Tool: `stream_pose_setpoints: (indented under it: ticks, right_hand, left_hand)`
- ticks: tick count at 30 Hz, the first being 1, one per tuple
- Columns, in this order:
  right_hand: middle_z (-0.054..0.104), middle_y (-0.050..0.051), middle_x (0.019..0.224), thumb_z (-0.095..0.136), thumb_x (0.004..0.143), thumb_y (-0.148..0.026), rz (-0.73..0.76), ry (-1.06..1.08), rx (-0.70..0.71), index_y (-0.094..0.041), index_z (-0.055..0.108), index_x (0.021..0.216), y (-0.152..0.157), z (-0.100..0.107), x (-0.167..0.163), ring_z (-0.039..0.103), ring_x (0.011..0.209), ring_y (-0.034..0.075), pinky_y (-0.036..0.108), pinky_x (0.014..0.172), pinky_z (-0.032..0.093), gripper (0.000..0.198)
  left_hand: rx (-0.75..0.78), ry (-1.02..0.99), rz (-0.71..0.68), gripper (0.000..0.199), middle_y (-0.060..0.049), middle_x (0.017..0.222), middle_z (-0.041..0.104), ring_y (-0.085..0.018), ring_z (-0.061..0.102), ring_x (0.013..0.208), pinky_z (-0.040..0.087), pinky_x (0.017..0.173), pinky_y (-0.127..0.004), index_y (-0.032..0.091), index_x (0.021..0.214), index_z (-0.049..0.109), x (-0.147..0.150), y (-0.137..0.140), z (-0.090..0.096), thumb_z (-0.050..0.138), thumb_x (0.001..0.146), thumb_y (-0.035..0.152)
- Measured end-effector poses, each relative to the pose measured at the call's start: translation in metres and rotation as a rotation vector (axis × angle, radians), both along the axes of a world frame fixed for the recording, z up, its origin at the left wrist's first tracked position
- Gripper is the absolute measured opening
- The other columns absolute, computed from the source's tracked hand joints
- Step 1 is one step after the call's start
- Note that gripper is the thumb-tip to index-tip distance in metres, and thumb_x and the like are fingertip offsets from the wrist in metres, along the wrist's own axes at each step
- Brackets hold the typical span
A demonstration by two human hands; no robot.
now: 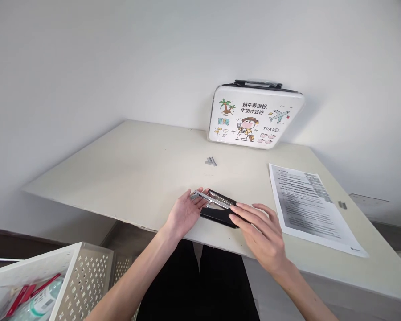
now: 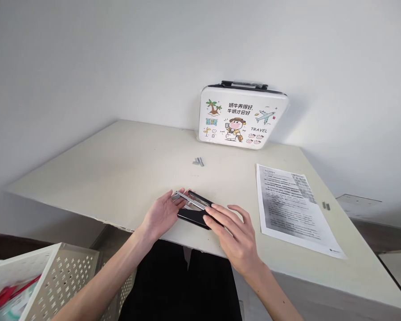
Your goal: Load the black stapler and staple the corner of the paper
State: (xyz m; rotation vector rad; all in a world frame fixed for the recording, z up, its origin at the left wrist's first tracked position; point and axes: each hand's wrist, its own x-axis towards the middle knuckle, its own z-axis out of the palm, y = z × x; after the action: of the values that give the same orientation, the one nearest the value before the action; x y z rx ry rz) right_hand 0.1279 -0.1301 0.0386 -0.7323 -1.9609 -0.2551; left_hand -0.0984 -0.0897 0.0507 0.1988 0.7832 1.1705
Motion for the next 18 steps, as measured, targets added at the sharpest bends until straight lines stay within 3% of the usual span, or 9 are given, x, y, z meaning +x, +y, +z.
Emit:
stream_pose_setpoints:
  ticks: [6,11,15,18]
  right_hand:
    - [0.082,0.006,0.116,0.069,0.088,0.011,-0.023,0.021,-0.006,-0.023,0.073,0.123,0.002,0.003,0.008,0.077,0.112,0.025,0.046,0.096,0.058,0.049]
    - [0.08,0.007,0.12,0.062,0.089,0.011,-0.062,0.118,-0.089,-0.026,0.072,0.128,0.0,0.001,0.014,0.076,0.113,0.026,0.049,0.094,0.06,0.055]
    - [0.079,0.005,0.12,0.061,0.09,0.008,-0.072,0.162,-0.133,-0.029,0.071,0.13,0.0,0.0,0.016,0.076,0.113,0.027,0.051,0.097,0.06,0.056]
    - [0.078,0.004,0.122,0.06,0.092,0.003,-0.093,0.194,-0.182,-0.03,0.07,0.131,0.001,-0.003,0.013,0.075,0.115,0.026,0.049,0.099,0.061,0.052]
  left_hand:
    - [0.069,0.017,0.023,0.023,-0.016,0.105,0.073,-0.026,0.07,0.109,0.051,0.107,-0.04,0.01,0.096,0.073,-0.01,0.0,-0.003,0.053,0.103,0.017]
    - [0.276,0.462,0.067,0.024,-0.002,0.083,0.059,-0.016,0.057,0.077,0.048,0.081,-0.032,0.016,0.111,0.074,-0.013,-0.006,-0.006,0.06,0.1,0.032]
    - [0.462,0.828,-0.052,0.039,0.003,0.074,0.047,-0.017,0.045,0.072,0.041,0.076,-0.031,0.023,0.134,0.069,-0.011,-0.011,-0.007,0.056,0.101,0.038]
    - [0.532,0.921,-0.148,0.049,0.003,0.077,0.044,-0.016,0.039,0.07,0.037,0.07,-0.03,0.026,0.146,0.062,-0.01,-0.013,-0.006,0.055,0.099,0.034]
